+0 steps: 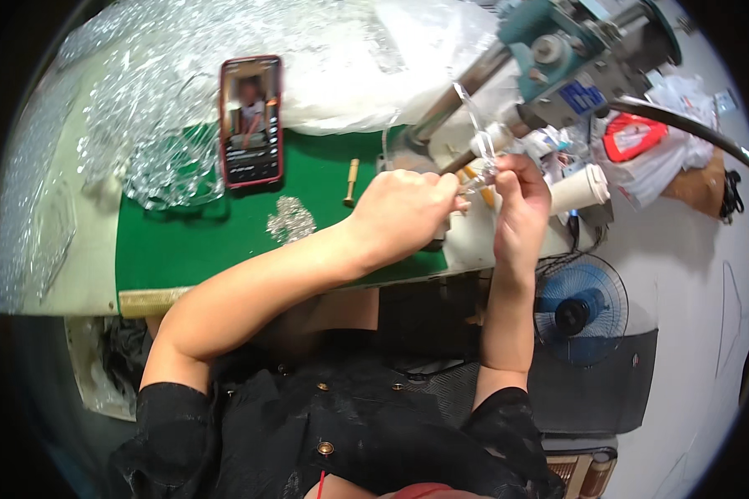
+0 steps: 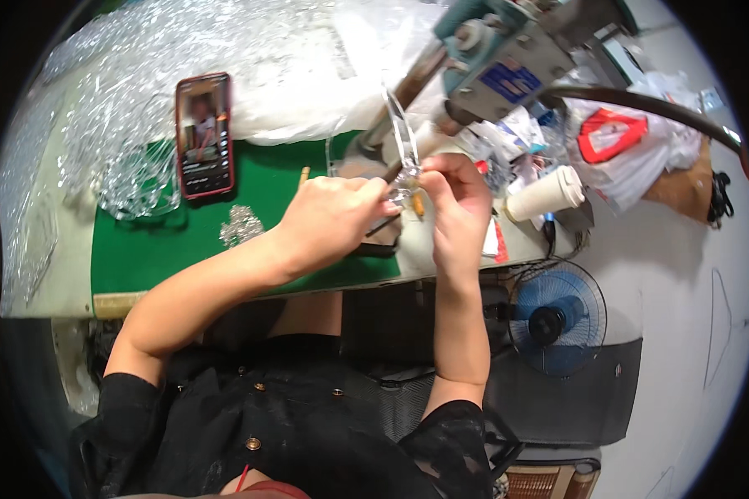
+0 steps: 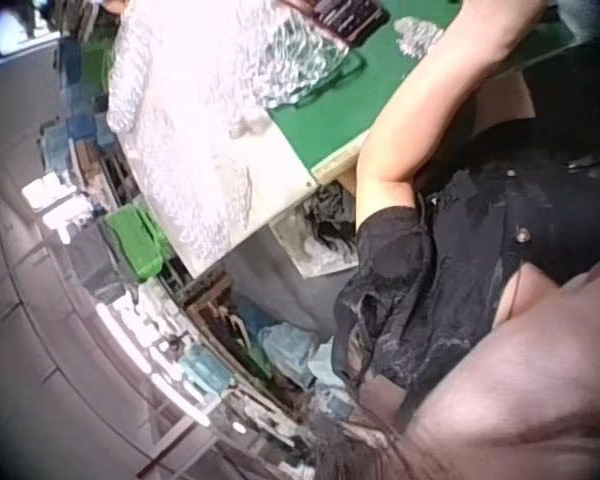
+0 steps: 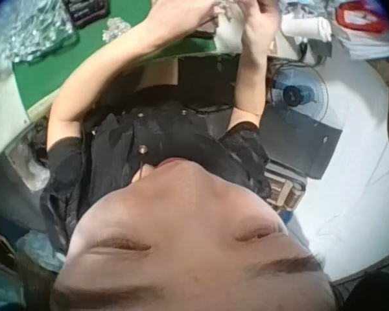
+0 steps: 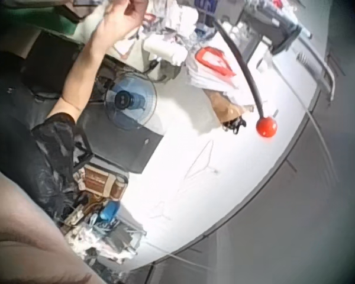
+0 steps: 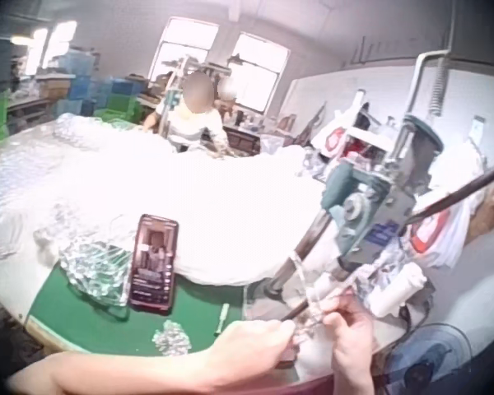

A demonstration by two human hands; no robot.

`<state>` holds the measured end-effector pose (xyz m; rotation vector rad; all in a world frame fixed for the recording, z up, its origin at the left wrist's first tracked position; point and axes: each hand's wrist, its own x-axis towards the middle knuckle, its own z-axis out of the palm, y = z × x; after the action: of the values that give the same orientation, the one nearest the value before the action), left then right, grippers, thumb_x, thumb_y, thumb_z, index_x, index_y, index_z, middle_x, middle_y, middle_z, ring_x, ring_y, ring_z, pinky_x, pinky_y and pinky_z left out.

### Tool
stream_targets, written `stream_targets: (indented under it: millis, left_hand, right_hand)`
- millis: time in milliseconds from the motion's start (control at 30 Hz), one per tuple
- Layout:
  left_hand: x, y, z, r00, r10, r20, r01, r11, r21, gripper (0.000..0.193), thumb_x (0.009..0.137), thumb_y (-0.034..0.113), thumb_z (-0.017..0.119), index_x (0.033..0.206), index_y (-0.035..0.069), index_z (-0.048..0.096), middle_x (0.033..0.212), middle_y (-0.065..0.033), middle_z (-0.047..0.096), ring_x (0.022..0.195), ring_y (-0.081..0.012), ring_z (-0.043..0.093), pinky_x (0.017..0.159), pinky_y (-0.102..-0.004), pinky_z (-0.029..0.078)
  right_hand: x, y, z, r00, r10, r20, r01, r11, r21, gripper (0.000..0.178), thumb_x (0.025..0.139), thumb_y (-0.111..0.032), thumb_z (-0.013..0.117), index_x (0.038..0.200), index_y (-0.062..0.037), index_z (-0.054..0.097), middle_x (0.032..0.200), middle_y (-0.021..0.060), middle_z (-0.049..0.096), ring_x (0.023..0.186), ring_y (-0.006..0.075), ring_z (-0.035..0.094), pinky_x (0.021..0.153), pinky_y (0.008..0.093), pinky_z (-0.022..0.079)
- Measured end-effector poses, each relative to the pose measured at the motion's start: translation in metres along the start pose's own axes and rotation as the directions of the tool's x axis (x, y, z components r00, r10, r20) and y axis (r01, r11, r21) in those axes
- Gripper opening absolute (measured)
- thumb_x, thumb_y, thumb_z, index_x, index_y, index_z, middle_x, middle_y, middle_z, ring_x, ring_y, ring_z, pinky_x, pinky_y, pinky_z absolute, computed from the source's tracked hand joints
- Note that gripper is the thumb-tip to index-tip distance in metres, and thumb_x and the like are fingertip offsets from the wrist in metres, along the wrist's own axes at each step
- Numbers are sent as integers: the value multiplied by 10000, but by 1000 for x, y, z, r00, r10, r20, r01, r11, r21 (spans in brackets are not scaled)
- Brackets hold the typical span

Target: The person repeatedly picks up clear acrylic pieces and small silver beads from a green work mat, inserts the beads into the acrylic pieces, and places the assembled items aside. The person also briefly moves bubble wrap and handles a smartphone on the table.

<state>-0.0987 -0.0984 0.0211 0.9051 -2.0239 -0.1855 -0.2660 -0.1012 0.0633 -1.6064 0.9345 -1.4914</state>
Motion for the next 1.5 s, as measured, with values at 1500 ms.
stream_targets:
  millis: [1500]
  left_hand:
    - [-296, -18, -299, 707, -661, -250, 400, 666, -630, 371, 974, 405, 479, 955, 39, 535, 808, -121, 590, 724, -185, 574, 677, -309, 486]
  right_hand:
    - [-86, 75, 40, 986, -99, -137, 68, 974, -215, 239, 860, 16, 534, 1092, -29, 498, 1100, 44, 465, 961, 117, 447, 821, 237, 361]
